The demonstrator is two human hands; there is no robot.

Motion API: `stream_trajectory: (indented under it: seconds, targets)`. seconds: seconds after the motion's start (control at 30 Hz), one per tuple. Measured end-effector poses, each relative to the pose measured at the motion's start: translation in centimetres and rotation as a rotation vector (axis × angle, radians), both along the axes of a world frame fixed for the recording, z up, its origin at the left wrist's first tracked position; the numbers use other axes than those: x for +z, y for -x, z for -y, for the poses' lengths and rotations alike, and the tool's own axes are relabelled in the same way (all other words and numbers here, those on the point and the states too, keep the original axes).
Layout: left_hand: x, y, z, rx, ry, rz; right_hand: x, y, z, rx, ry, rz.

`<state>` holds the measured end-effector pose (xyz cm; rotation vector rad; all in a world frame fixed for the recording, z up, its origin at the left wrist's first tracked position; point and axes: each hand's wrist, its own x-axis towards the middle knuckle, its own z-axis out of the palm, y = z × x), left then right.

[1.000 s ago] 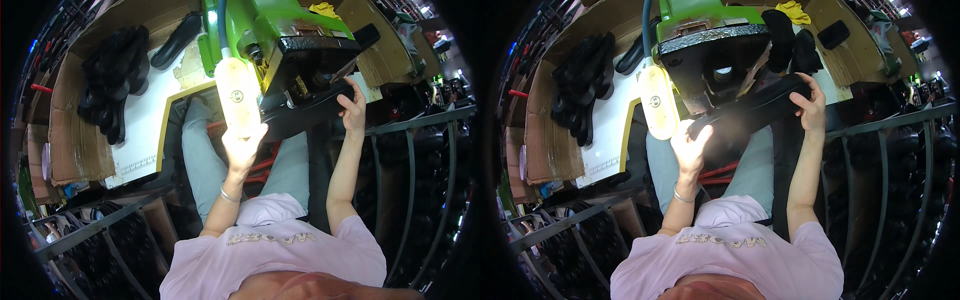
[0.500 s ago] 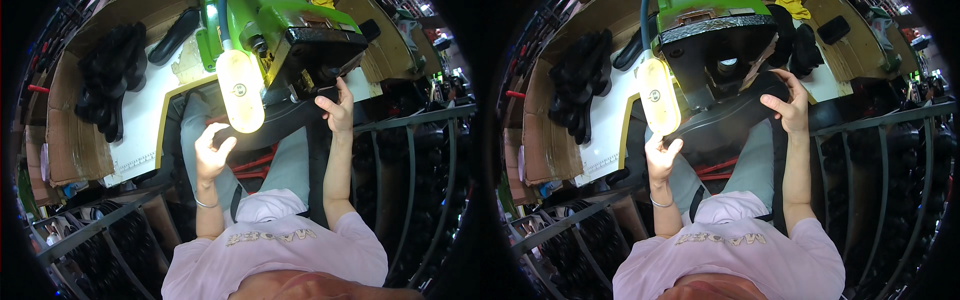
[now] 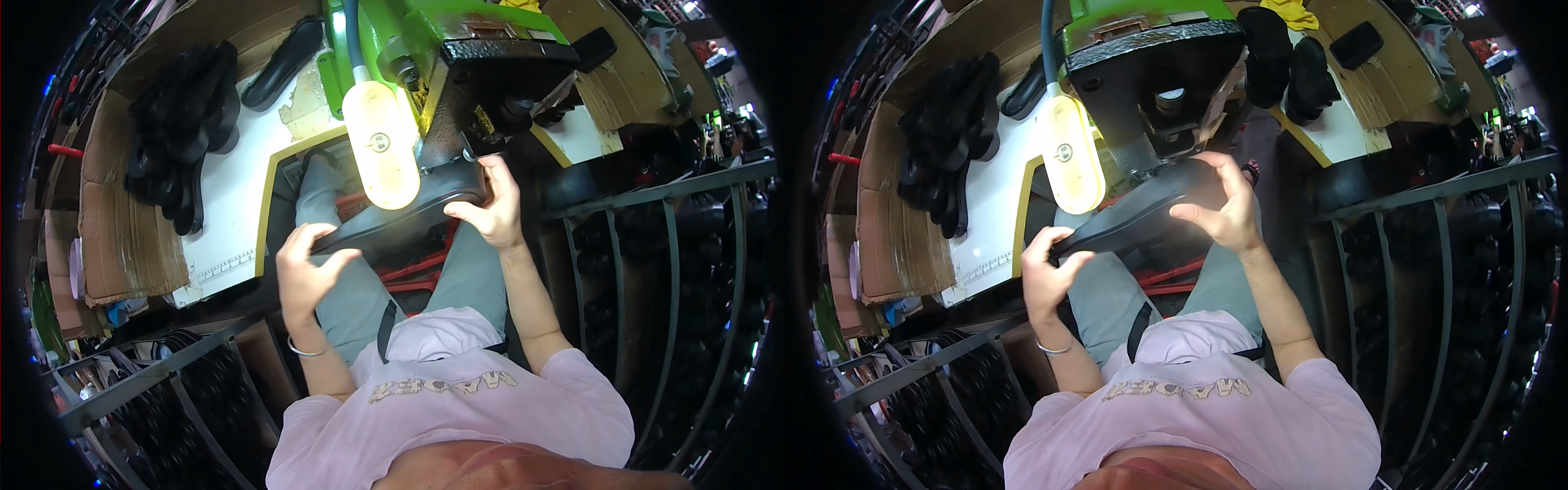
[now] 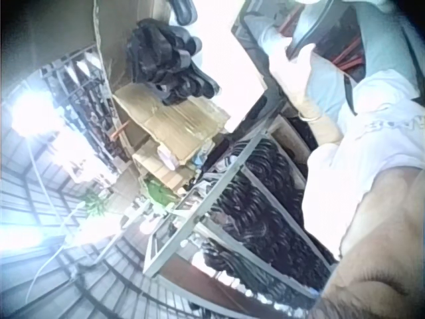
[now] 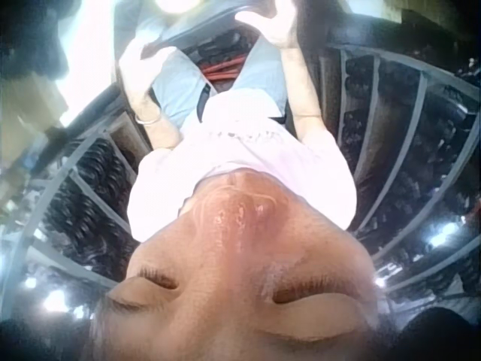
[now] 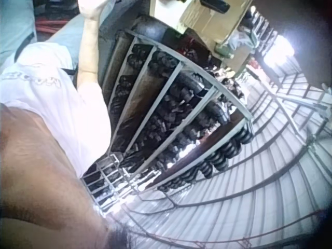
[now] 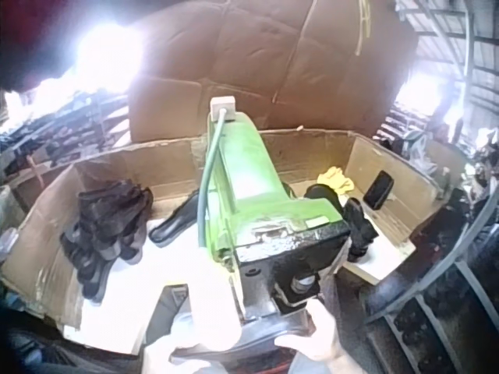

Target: The person repeatedly presses the soles of black shoes against a rotating grinding wheel on a green machine. They handle the shoes one at a time, rotating them to smooth different areas of the sole, and place them on a nearby surface after processing.

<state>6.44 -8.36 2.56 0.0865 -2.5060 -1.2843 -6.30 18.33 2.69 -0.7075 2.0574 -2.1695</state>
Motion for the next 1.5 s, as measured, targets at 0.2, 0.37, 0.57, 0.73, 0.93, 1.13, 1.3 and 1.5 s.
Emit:
stream_trajectory:
  seconds: [0.2, 0.37, 0.57, 0.73, 0.93, 1.13, 1.3, 1.5]
  targets:
    - [3.2, 4.4, -6.0, 0.098, 0.410, -0.317, -0.5, -0.4, -0.4, -0.039, 0.168, 0.019]
    - [3.8, 4.8, -5.2, 0.095, 0.413, -0.215, -0.8, -0.8, -0.1, -0.030, 0.246, 0.131]
    - [3.2, 4.1, -3.8, 0.121, 0.371, -0.201, -0.8, -1.6, 1.6, -0.017, 0.253, 0.171]
    - [1.5, 3.6, -4.2, 0.145, 0.243, -0.154, -0.6, -1.5, 1.1, -0.050, 0.149, 0.107]
    - [0.9, 3.8, -4.1, 0.121, 0.249, -0.246, -0.9, -1.6, 0.8, -0.059, 0.124, 0.109]
    - [-0.6, 2.1, -3.6, 0.158, 0.138, -0.162, -1.7, -1.9, 2.4, -0.044, 0.139, 0.077]
    - [-6.6, -0.9, -5.4, 0.285, -0.232, -0.024, -4.1, -2.2, 4.3, -0.087, 0.138, -0.068]
    - [-10.2, -2.0, -10.4, 0.291, -0.659, -0.026, -1.6, -3.7, 4.0, -0.056, -0.087, -0.126]
